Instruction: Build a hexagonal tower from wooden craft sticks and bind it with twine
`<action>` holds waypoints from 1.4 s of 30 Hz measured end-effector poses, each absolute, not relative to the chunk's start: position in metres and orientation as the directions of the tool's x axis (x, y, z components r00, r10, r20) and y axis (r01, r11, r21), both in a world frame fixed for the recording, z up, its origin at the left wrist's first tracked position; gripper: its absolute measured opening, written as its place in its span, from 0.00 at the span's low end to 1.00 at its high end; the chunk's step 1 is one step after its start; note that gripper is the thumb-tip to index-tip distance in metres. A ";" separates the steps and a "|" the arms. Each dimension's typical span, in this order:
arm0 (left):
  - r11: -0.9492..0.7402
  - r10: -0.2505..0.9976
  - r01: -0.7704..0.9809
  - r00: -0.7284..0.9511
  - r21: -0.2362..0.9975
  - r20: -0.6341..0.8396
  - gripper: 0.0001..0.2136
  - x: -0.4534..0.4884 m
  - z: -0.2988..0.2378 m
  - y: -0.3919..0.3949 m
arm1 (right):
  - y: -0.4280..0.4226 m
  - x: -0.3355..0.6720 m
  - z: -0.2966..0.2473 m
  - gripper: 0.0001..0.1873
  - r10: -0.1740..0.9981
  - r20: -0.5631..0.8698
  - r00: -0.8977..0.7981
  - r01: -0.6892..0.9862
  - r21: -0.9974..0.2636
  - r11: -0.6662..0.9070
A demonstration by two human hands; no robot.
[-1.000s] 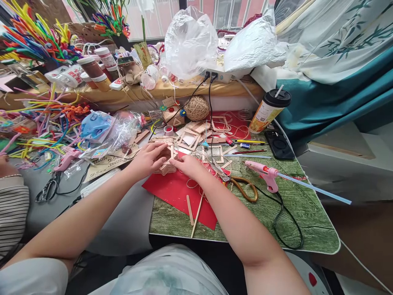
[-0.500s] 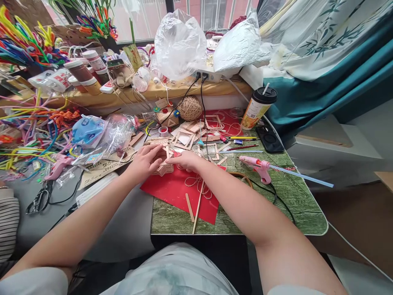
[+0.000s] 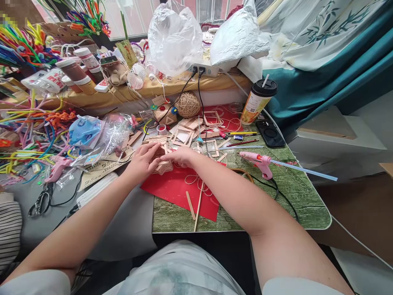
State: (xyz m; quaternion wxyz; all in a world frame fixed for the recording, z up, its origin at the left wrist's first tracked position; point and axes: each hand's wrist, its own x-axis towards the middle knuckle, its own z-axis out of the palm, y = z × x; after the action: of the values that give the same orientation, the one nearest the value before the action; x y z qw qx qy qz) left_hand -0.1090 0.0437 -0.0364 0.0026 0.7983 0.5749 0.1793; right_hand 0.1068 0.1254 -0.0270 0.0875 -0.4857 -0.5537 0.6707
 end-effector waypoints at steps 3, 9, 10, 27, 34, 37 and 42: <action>-0.345 0.913 0.916 0.278 0.203 0.297 0.29 -0.110 -0.038 0.043 | 0.120 0.106 -0.020 0.28 0.685 -0.541 -0.488 0.452 -0.828 -0.332; -0.330 0.920 0.919 0.262 0.215 0.291 0.29 -0.112 -0.043 0.044 | 0.118 0.104 -0.006 0.29 0.671 -0.593 -0.446 0.497 -0.787 -0.366; -0.328 0.921 0.920 0.260 0.217 0.290 0.29 -0.112 -0.043 0.044 | 0.119 0.103 -0.004 0.28 0.663 -0.608 -0.438 0.467 -0.784 -0.410; -0.323 0.910 0.923 0.242 0.210 0.337 0.29 -0.112 -0.046 0.038 | 0.138 0.095 -0.021 0.27 0.594 -0.641 -0.487 0.325 -0.764 -0.558; -0.302 0.908 0.931 0.216 0.204 0.359 0.29 -0.110 -0.048 0.037 | 0.139 0.094 -0.017 0.34 0.675 -0.610 -0.415 0.380 -0.791 -0.480; -0.297 0.906 0.933 0.209 0.201 0.369 0.29 -0.110 -0.049 0.036 | 0.136 0.092 -0.010 0.35 0.752 -0.553 -0.359 0.467 -0.804 -0.369; -0.302 0.896 0.934 0.210 0.189 0.391 0.28 -0.110 -0.050 0.036 | 0.133 0.087 -0.003 0.32 0.758 -0.527 -0.386 0.502 -0.809 -0.307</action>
State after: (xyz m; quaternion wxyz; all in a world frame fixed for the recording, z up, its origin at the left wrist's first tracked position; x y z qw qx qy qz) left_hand -0.1100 0.0361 -0.0501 -0.0440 0.7767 0.5891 0.2184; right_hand 0.0874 0.1326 -0.0033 0.1068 -0.5439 -0.5789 0.5980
